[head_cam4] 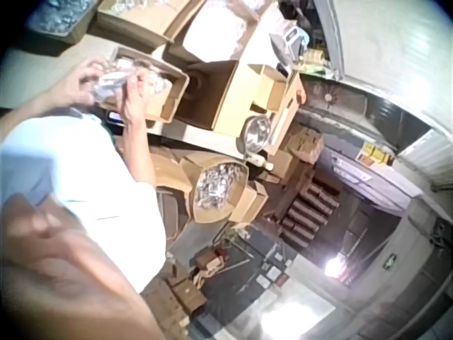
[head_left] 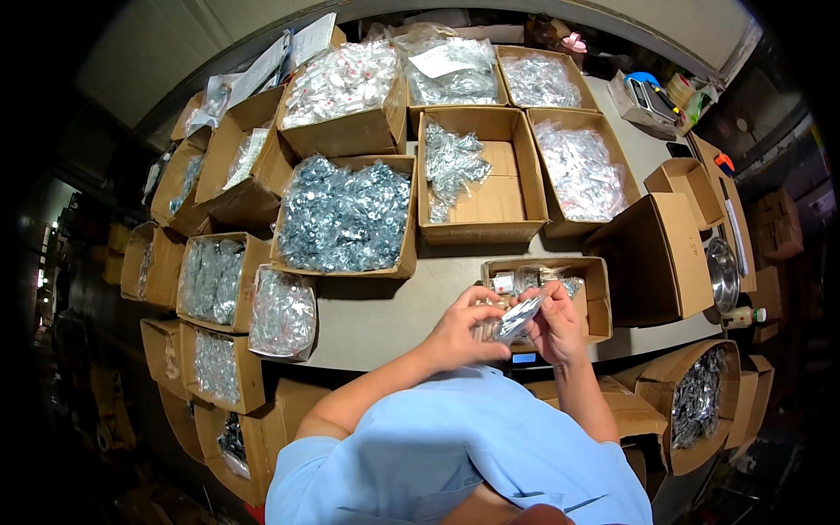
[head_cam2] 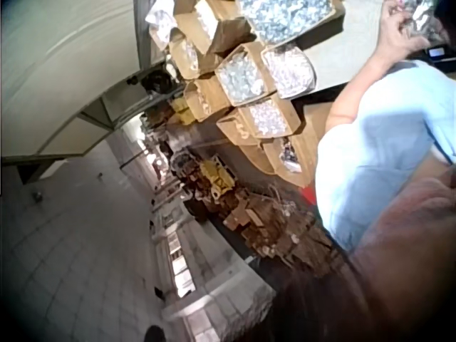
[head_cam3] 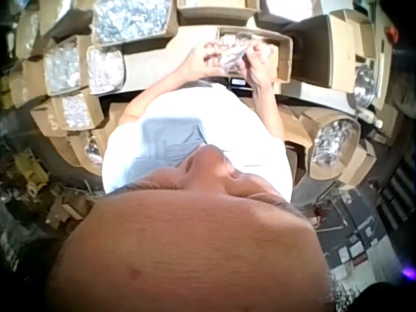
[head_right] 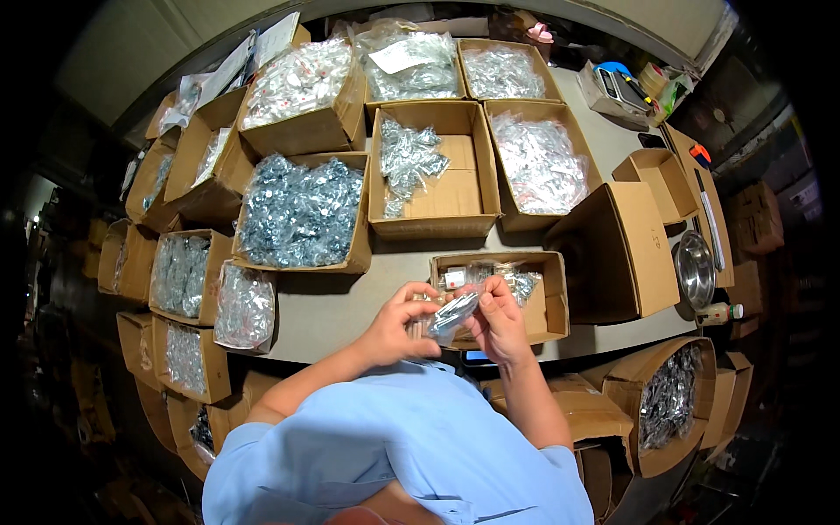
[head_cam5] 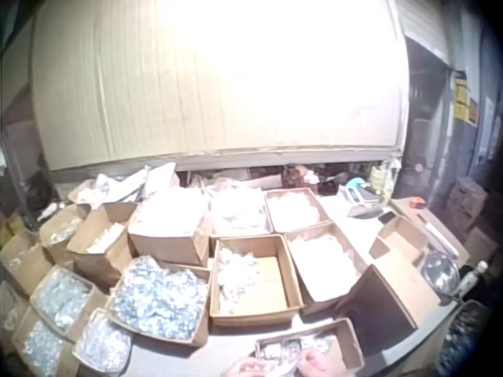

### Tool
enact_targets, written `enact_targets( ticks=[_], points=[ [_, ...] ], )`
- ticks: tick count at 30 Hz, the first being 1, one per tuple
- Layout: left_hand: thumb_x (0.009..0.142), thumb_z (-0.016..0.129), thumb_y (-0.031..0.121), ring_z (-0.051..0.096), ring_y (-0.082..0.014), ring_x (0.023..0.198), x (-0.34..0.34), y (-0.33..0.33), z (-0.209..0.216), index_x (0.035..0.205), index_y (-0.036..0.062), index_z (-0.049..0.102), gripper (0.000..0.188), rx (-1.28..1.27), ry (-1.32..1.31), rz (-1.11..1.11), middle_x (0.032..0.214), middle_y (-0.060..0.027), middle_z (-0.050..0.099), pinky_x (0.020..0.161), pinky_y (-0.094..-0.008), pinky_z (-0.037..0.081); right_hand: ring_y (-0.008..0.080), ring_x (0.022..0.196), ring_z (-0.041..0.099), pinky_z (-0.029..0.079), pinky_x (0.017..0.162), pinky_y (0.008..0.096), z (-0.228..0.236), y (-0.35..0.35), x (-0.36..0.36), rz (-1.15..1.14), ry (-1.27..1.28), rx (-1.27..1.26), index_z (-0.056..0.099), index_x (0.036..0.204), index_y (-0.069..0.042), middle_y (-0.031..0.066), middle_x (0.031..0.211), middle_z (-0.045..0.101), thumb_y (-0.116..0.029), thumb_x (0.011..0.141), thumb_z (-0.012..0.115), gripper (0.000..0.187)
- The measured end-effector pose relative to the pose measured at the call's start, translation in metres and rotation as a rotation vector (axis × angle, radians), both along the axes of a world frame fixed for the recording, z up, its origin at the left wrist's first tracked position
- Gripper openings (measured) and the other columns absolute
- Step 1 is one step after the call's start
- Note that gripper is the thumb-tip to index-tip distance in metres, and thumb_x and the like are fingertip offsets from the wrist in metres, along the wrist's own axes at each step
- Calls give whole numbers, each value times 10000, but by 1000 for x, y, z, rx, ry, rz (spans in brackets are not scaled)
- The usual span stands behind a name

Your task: The person sorts small metal and plastic hardware components into various boxes on a work table, using their hands and a small metal bowl to group and weigh specific items.

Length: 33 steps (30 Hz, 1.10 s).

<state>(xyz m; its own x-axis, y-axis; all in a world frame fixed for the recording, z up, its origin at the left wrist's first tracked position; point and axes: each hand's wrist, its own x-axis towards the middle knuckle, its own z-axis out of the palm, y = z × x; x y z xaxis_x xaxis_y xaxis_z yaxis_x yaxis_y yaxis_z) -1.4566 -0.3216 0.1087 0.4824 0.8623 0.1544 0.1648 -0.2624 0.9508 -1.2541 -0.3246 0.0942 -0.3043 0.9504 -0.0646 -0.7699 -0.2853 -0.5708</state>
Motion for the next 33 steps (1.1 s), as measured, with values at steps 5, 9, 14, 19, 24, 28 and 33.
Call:
enact_targets(
  ticks=[5, 9, 14, 19, 24, 28, 33],
  points=[
    [679, 740, 112, 599, -243, 862, 4, -8, 17, 931, 34, 645, 281, 254, 116, 177, 1064, -116, 513, 759, -327, 500, 280, 1108, 522, 483, 907, 385, 5, -7, -14, -23, 212, 33, 440, 975, -70, 125, 1015, 567, -139, 905, 538, 139],
    [649, 713, -5, 598, -211, 782, 7, -11, 14, 921, 28, 656, 280, 308, -2, 238, 1045, -113, 524, 708, -307, 508, 291, 1143, 496, 472, 912, 378, 2, -7, -14, 18, 220, 130, 434, 992, -88, 134, 1057, 559, -147, 930, 490, 103],
    [642, 718, -11, 585, -193, 761, 5, -12, 12, 933, 20, 658, 299, 290, 8, 234, 1049, -115, 517, 693, -294, 500, 291, 1149, 491, 474, 915, 368, 10, -8, -15, 30, 201, 110, 430, 984, -83, 139, 1060, 558, -140, 930, 488, 97],
    [645, 722, -4, 575, -180, 742, 4, -13, 6, 931, 13, 658, 293, 281, -14, 226, 1047, -115, 514, 682, -287, 493, 292, 1149, 498, 490, 894, 344, 13, -10, -16, 21, 188, 94, 417, 955, -80, 147, 1069, 557, -140, 929, 491, 98],
    [646, 719, -6, 578, -180, 752, 2, -14, 7, 939, 24, 679, 298, 258, -5, 209, 1054, -113, 517, 701, -282, 484, 296, 1135, 506, 502, 879, 345, 8, -10, -14, 42, 211, 118, 415, 963, -78, 149, 1060, 563, -137, 928, 492, 104],
    [652, 704, -14, 576, -177, 774, 1, -13, 3, 952, 21, 671, 304, 282, -39, 195, 1080, -120, 504, 694, -279, 483, 307, 1120, 522, 482, 909, 390, 12, -9, -15, 42, 188, 162, 407, 947, -79, 148, 1044, 557, -151, 929, 491, 112],
    [715, 639, -15, 570, -247, 858, 1, -8, 2, 1169, 46, 550, 466, 39, 88, 322, 1134, -149, 464, 780, -304, 478, 305, 1077, 547, 479, 906, 431, 12, -7, -13, 46, 136, 124, 398, 960, -73, 147, 1025, 550, -178, 931, 489, 141]
  ],
)
